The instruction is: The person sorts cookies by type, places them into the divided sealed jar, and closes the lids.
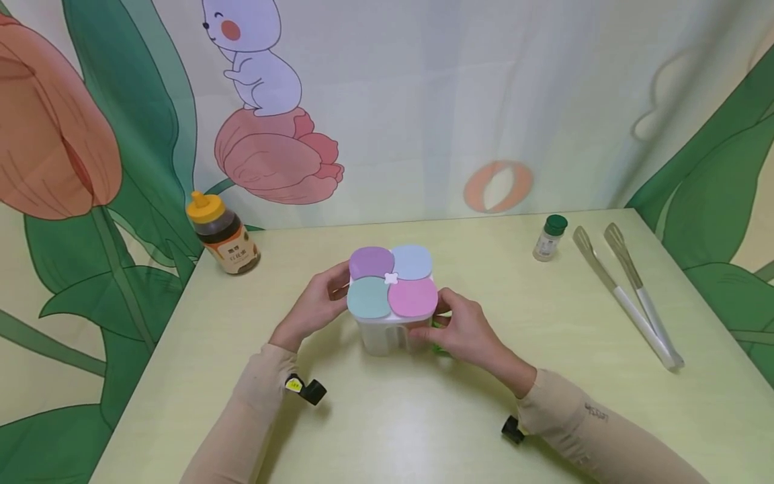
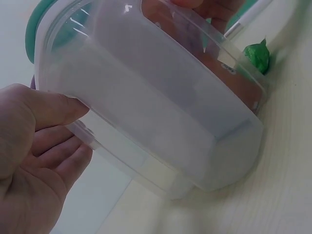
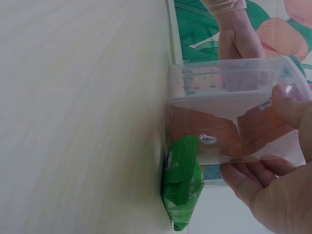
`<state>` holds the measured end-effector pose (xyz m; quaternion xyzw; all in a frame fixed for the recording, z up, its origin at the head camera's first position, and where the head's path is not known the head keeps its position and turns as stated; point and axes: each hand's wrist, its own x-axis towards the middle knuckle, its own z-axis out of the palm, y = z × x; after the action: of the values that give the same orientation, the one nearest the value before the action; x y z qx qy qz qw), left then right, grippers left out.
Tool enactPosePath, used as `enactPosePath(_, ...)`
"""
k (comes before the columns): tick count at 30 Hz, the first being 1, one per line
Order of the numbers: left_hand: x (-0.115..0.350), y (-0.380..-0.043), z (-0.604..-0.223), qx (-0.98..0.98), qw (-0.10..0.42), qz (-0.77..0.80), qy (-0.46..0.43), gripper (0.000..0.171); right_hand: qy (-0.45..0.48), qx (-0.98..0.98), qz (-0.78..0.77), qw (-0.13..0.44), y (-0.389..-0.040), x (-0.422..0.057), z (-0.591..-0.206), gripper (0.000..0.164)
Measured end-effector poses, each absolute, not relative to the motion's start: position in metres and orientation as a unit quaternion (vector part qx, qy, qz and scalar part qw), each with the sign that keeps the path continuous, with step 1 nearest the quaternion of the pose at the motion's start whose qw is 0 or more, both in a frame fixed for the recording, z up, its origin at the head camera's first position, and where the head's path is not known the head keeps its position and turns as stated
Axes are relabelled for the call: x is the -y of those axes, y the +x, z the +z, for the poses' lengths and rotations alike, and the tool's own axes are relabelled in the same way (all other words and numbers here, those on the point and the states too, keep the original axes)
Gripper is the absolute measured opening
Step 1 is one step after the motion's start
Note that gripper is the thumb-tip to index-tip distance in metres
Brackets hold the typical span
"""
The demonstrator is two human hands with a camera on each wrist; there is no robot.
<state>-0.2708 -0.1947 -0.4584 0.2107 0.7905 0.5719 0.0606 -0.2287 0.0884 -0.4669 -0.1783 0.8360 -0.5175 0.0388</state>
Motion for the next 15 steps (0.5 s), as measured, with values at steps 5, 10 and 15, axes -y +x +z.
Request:
enactPosePath(5, 0.1934, -0.271, -0.4585, -0.787, 0.057, 0.578, 0.208, 0.06, -0.185, -0.835, -0.517, 0.036, -0.2289, -0.089, -0.468, 0.047)
enactPosePath(10, 0.1928, -0.2709, -0.4592, -0.791, 0.051, 0.576, 0.198, 0.057, -0.187, -0.833, -0.52, 0.039, -0.2289, -0.0894, -0.4676, 0.047)
enactPosePath(15, 0.1929, -0.2709, -0.46, -0.801, 0.042, 0.568, 0.188, 0.057, -0.187, -0.832, -0.52, 0.044, -0.2296, -0.0906, -0.4642, 0.047)
